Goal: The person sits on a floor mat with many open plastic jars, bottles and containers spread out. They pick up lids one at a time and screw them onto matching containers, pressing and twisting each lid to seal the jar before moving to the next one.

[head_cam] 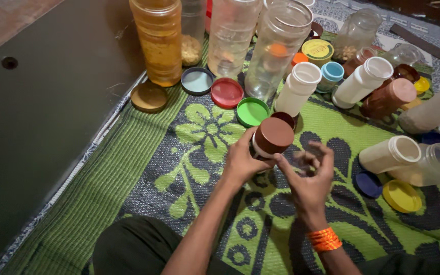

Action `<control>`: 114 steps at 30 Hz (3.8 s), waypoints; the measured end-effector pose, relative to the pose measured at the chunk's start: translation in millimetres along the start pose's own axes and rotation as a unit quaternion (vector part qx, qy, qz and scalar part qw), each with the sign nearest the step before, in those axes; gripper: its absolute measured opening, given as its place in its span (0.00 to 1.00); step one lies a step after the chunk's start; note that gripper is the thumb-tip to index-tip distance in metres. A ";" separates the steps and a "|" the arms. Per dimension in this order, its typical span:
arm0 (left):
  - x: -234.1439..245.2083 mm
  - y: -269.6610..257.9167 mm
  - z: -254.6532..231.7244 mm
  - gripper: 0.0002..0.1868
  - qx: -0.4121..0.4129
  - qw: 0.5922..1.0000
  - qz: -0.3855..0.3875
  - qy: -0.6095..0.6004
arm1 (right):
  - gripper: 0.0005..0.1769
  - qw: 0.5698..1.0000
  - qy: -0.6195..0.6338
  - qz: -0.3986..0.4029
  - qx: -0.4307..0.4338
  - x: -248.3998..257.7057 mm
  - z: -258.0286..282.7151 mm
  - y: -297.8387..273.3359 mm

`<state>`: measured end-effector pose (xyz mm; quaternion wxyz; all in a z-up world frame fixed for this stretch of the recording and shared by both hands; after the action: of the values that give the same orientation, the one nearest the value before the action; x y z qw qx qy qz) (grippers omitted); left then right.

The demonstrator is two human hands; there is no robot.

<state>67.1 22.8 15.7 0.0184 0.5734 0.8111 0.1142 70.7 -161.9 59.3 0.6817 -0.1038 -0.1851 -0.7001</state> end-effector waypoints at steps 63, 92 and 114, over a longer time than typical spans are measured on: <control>-44.6 18.1 52.1 0.24 -0.057 0.995 0.080 0.031 | 0.21 0.798 -0.419 0.076 0.427 -72.3 89.5 24.2; -42.9 8.8 19.3 0.26 -0.085 0.987 0.054 -0.125 | 0.20 0.852 -0.282 0.140 0.418 -38.5 58.7 53.0; -43.7 20.3 66.7 0.35 -0.031 0.976 0.097 -0.194 | 0.24 0.781 -0.279 0.199 0.522 -66.0 65.9 56.8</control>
<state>111.6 -0.7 -49.5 0.1820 0.6599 0.7285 0.0271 123.2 -75.1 99.7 0.6741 0.0427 -0.6797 -0.2859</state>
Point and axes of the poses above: each hand's wrist, its own y-axis towards the middle knuckle, its own x-axis out of the back of the hand, z = x × y, the point moved 7 cm from there along y, towards the middle knuckle, and after that the axes turned 6 degrees about -y, right-handed, at the moved point
